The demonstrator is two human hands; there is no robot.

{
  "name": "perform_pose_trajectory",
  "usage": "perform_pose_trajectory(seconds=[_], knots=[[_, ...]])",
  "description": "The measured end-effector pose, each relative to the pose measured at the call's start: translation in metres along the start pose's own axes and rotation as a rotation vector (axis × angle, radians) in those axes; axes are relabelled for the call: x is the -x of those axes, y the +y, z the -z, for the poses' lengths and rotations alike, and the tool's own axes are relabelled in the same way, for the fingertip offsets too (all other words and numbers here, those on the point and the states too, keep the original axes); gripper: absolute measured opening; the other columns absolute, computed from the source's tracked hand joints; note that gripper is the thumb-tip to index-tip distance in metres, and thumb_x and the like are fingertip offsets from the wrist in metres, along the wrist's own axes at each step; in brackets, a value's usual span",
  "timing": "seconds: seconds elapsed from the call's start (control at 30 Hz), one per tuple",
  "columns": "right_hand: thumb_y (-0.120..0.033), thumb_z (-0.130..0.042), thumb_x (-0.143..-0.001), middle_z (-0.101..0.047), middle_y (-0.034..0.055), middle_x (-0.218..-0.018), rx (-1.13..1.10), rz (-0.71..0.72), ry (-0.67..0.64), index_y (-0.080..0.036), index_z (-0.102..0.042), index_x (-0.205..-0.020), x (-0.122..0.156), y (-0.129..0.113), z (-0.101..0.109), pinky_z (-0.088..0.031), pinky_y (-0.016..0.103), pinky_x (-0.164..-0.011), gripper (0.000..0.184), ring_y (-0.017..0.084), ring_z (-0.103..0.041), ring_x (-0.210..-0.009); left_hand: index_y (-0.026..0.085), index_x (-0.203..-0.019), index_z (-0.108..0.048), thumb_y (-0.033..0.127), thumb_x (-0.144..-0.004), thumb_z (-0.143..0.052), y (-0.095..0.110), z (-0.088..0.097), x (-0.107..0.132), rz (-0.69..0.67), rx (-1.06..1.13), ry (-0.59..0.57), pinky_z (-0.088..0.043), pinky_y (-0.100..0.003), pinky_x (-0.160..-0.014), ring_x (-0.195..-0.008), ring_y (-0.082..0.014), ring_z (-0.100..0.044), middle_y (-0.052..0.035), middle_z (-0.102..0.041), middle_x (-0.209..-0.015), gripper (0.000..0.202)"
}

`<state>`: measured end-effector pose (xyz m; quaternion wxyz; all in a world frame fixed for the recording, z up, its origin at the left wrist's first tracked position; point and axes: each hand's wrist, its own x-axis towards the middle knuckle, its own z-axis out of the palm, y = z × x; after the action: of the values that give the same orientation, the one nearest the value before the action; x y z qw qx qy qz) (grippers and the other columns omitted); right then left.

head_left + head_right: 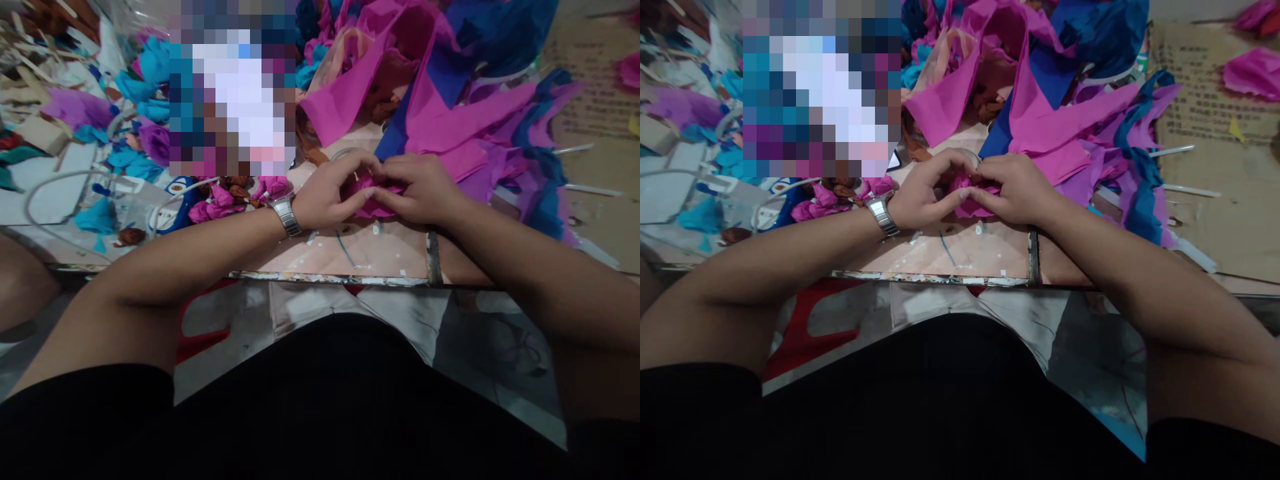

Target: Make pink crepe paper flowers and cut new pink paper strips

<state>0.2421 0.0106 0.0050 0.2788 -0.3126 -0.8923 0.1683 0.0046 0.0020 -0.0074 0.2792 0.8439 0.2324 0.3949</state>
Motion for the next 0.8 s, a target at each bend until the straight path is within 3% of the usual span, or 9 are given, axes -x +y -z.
perform_pose_trajectory(seconds=[0.07, 0.2, 0.33, 0.5, 0.8], knots=[[-0.063, -0.060, -0.102, -0.071, 0.0055, -0.078, -0.004, -0.032, 0.044, -0.027, -0.071, -0.087, 0.000, -0.001, 0.001, -0.048, 0.041, -0.073, 0.041, 0.025, -0.064, -0.077, 0.025, -0.127, -0.062, 0.058, -0.101, -0.063, -0.002, -0.001, 0.001, 0.063, 0.004, 0.025, -0.061, -0.046, -0.094, -0.113, -0.0288, -0.073, -0.0120, -0.071, -0.123, 0.042], [-0.062, -0.058, -0.103, -0.077, 0.0076, -0.088, -0.030, -0.084, 0.100, -0.030, -0.075, -0.093, 0.000, -0.006, 0.006, -0.053, 0.046, -0.077, 0.037, 0.029, -0.069, -0.083, 0.026, -0.128, -0.060, 0.063, -0.101, -0.062, -0.006, -0.004, 0.002, 0.150, 0.007, 0.102, -0.061, -0.041, -0.084, -0.101, -0.0251, -0.074, -0.0097, -0.071, -0.116, 0.046], [-0.063, -0.058, -0.103, -0.080, 0.0080, -0.092, -0.041, -0.099, 0.117, -0.031, -0.077, -0.100, 0.000, -0.011, 0.008, -0.056, 0.047, -0.078, 0.038, 0.029, -0.071, -0.085, 0.025, -0.122, -0.061, 0.063, -0.103, -0.058, -0.008, -0.005, 0.003, 0.164, 0.012, 0.158, -0.061, -0.039, -0.080, -0.092, -0.0224, -0.072, -0.0080, -0.070, -0.105, 0.042], [-0.058, -0.062, -0.102, -0.080, 0.0076, -0.093, -0.045, -0.076, 0.114, -0.029, -0.077, -0.103, 0.000, -0.013, 0.006, -0.056, 0.044, -0.076, 0.033, 0.027, -0.072, -0.083, 0.024, -0.108, -0.066, 0.063, -0.101, -0.061, -0.010, -0.005, 0.005, 0.166, -0.011, 0.116, -0.059, -0.039, -0.076, -0.086, -0.0226, -0.070, -0.0064, -0.068, -0.092, 0.040], [-0.054, -0.060, -0.103, -0.080, 0.0072, -0.094, -0.006, -0.065, 0.146, -0.030, -0.075, -0.098, 0.002, -0.014, 0.011, -0.055, 0.047, -0.082, 0.030, 0.028, -0.072, -0.087, 0.023, -0.105, -0.064, 0.072, -0.102, -0.056, -0.008, -0.005, -0.002, 0.214, 0.001, 0.193, -0.056, -0.032, -0.071, -0.079, -0.0182, -0.069, -0.0067, -0.072, -0.091, 0.050]])
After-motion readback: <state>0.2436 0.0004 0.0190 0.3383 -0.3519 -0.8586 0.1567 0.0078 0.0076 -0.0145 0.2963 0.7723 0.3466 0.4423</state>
